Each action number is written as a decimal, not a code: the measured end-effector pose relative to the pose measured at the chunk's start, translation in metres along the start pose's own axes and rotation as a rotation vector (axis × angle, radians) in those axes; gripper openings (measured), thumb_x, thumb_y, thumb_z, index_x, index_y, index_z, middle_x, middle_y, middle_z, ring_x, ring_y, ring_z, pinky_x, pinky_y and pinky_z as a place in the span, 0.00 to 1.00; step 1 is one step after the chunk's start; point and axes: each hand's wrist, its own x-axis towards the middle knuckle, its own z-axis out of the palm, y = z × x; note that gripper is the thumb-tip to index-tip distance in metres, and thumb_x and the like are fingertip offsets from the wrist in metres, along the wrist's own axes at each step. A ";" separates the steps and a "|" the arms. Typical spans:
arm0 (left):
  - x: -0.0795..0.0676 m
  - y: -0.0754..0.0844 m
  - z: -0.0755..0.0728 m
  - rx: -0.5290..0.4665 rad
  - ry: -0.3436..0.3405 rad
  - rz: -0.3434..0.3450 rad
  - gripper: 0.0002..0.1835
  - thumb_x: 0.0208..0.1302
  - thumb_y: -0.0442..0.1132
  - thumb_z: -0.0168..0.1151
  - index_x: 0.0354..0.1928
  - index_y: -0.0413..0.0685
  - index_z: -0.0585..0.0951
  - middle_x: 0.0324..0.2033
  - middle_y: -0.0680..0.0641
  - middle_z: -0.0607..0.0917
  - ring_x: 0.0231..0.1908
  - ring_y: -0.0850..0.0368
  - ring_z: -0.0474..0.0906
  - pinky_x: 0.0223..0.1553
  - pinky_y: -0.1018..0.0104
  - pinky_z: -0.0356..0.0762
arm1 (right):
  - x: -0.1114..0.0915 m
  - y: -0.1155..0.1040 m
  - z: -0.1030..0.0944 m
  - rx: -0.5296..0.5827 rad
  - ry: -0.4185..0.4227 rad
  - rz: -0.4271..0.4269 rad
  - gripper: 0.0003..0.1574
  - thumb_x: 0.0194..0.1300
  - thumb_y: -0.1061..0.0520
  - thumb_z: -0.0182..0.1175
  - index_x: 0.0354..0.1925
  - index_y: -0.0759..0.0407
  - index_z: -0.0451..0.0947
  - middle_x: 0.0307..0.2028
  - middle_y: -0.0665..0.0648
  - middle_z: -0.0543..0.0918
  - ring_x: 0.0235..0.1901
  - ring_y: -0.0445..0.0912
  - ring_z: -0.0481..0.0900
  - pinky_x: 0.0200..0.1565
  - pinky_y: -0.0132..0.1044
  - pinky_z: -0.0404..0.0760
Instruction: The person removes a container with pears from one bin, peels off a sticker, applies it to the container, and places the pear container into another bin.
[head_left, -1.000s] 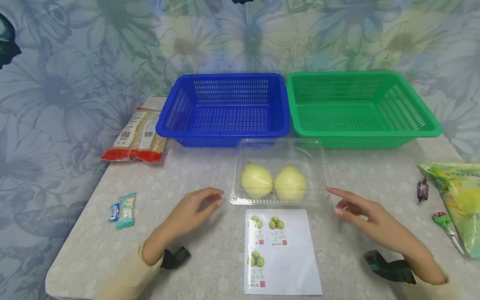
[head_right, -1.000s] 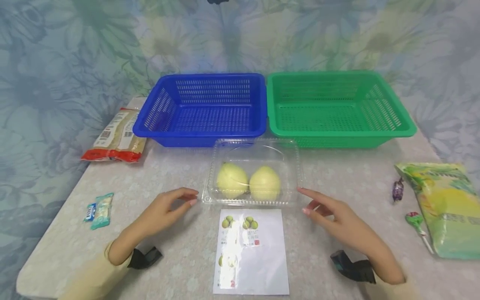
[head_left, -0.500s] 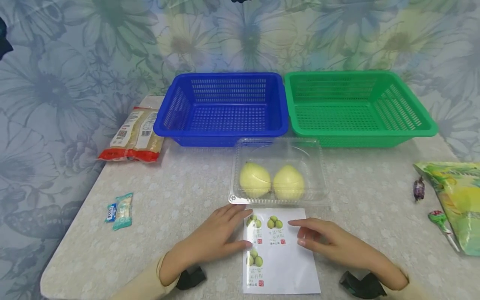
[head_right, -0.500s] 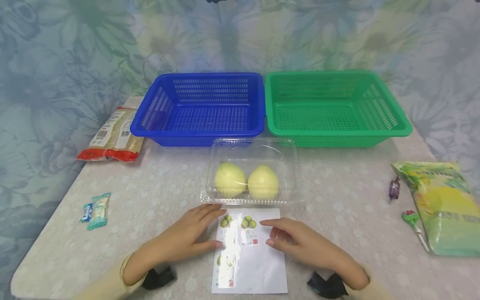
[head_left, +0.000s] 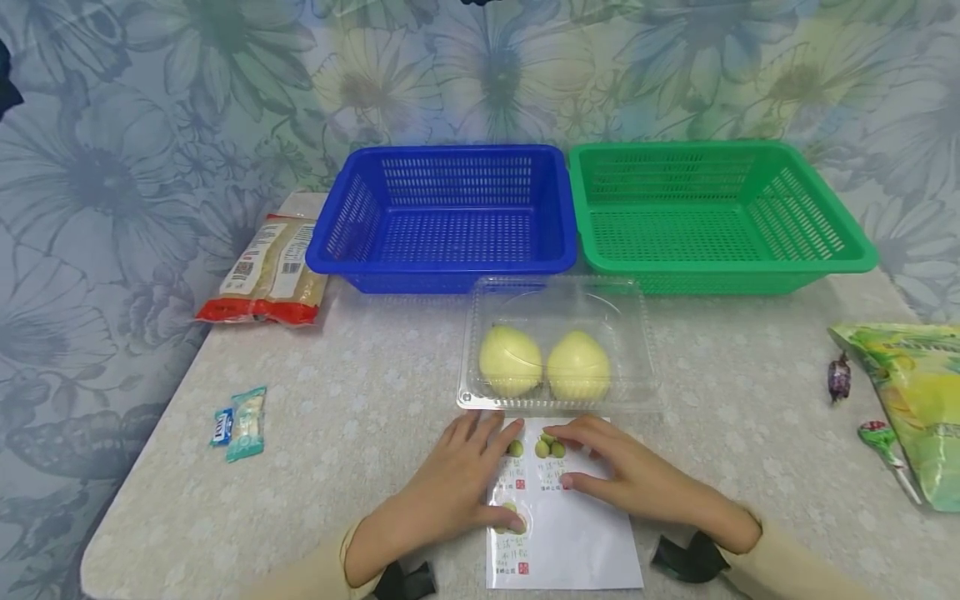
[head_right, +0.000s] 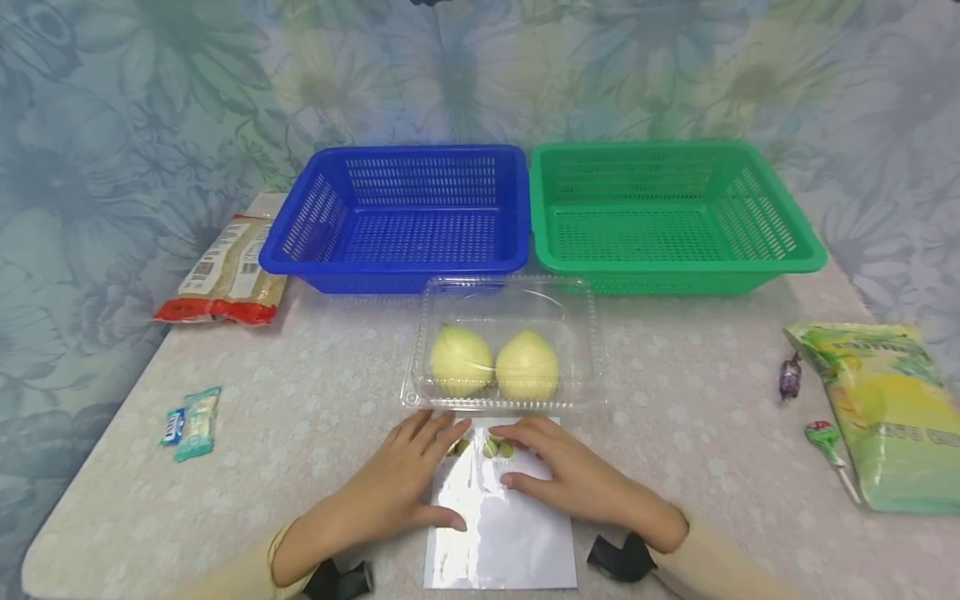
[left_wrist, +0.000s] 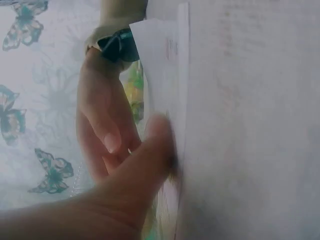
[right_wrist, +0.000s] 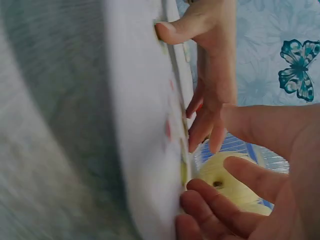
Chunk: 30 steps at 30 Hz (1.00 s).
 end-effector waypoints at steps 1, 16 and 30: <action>0.000 0.000 0.000 -0.008 0.009 -0.007 0.57 0.38 0.75 0.53 0.68 0.48 0.53 0.65 0.39 0.62 0.65 0.39 0.55 0.65 0.47 0.53 | 0.000 0.001 0.001 0.008 0.006 0.005 0.29 0.59 0.48 0.59 0.58 0.49 0.67 0.48 0.45 0.73 0.44 0.38 0.70 0.46 0.33 0.72; 0.002 0.004 0.001 -0.498 0.066 -0.125 0.54 0.35 0.54 0.74 0.67 0.60 0.54 0.57 0.52 0.64 0.57 0.57 0.58 0.57 0.56 0.63 | 0.002 0.005 0.008 0.148 0.109 0.046 0.29 0.56 0.53 0.63 0.56 0.52 0.69 0.48 0.49 0.76 0.43 0.40 0.73 0.40 0.29 0.74; 0.017 0.011 0.015 -1.418 0.017 -0.200 0.25 0.54 0.31 0.62 0.55 0.44 0.69 0.43 0.30 0.78 0.32 0.62 0.82 0.31 0.62 0.81 | 0.001 0.004 0.014 0.157 0.128 0.009 0.32 0.52 0.50 0.65 0.55 0.49 0.69 0.47 0.48 0.74 0.42 0.40 0.73 0.39 0.29 0.72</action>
